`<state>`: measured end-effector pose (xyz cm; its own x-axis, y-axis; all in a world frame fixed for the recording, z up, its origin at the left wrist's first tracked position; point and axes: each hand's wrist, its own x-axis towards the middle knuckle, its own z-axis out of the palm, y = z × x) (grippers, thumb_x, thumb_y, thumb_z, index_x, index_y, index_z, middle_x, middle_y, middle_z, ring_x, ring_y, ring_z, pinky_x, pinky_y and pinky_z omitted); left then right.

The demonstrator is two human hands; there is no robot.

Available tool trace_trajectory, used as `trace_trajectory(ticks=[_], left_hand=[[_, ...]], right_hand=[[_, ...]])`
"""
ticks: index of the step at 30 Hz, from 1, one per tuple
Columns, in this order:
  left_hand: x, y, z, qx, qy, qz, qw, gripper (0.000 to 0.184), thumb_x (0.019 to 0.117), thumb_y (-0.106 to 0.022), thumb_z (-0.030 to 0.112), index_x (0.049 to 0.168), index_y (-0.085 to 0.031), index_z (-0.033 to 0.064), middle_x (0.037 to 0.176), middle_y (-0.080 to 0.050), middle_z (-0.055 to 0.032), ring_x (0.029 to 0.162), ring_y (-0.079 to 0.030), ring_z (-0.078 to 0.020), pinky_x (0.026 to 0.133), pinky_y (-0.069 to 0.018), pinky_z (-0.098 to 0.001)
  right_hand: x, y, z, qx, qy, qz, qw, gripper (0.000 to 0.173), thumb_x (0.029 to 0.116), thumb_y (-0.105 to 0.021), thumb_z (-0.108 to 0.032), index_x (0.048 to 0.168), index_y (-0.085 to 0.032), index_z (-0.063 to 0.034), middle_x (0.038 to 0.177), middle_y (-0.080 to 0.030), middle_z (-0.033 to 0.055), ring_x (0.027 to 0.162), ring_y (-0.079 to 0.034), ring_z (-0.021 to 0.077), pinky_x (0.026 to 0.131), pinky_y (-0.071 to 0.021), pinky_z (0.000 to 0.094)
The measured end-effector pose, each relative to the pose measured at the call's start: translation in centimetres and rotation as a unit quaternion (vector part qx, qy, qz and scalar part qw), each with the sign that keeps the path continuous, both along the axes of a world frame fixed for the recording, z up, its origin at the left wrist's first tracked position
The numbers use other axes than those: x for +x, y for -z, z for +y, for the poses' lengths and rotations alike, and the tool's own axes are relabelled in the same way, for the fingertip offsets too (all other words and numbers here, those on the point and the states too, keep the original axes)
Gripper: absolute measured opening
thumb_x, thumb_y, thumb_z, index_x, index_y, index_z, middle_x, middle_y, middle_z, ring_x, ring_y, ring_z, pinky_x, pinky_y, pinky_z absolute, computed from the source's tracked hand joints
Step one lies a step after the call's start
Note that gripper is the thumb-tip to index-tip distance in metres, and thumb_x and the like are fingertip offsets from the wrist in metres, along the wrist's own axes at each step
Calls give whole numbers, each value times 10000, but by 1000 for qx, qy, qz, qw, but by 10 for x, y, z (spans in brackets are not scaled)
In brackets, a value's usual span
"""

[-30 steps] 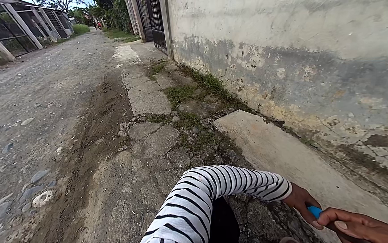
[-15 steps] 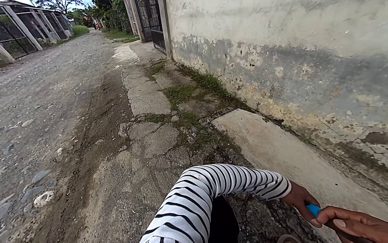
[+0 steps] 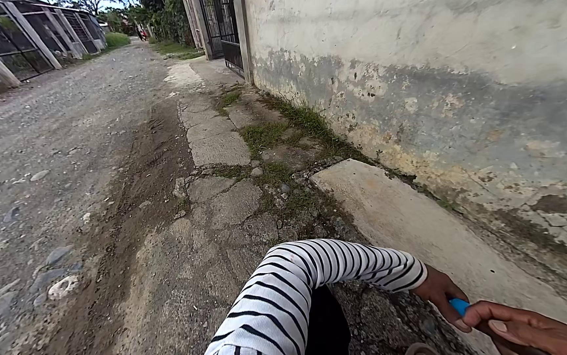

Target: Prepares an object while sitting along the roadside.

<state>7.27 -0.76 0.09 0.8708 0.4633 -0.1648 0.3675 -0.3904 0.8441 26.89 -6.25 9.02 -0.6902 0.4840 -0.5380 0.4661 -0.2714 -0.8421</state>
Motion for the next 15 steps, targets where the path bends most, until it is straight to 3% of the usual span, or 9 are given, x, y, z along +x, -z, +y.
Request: trace_trajectory(ticks=[15], left_hand=[[1, -2, -2, -5, -5, 5, 1000, 240, 892, -806, 143, 1013, -741, -54, 865, -719, -136, 788, -641, -159, 781, -494, -365]], right_hand=[[1, 1, -1, -4, 7, 6, 1000, 346, 1021, -346, -172, 1189, -647, -143, 714, -604, -54, 476, -523, 32, 429, -436, 173]])
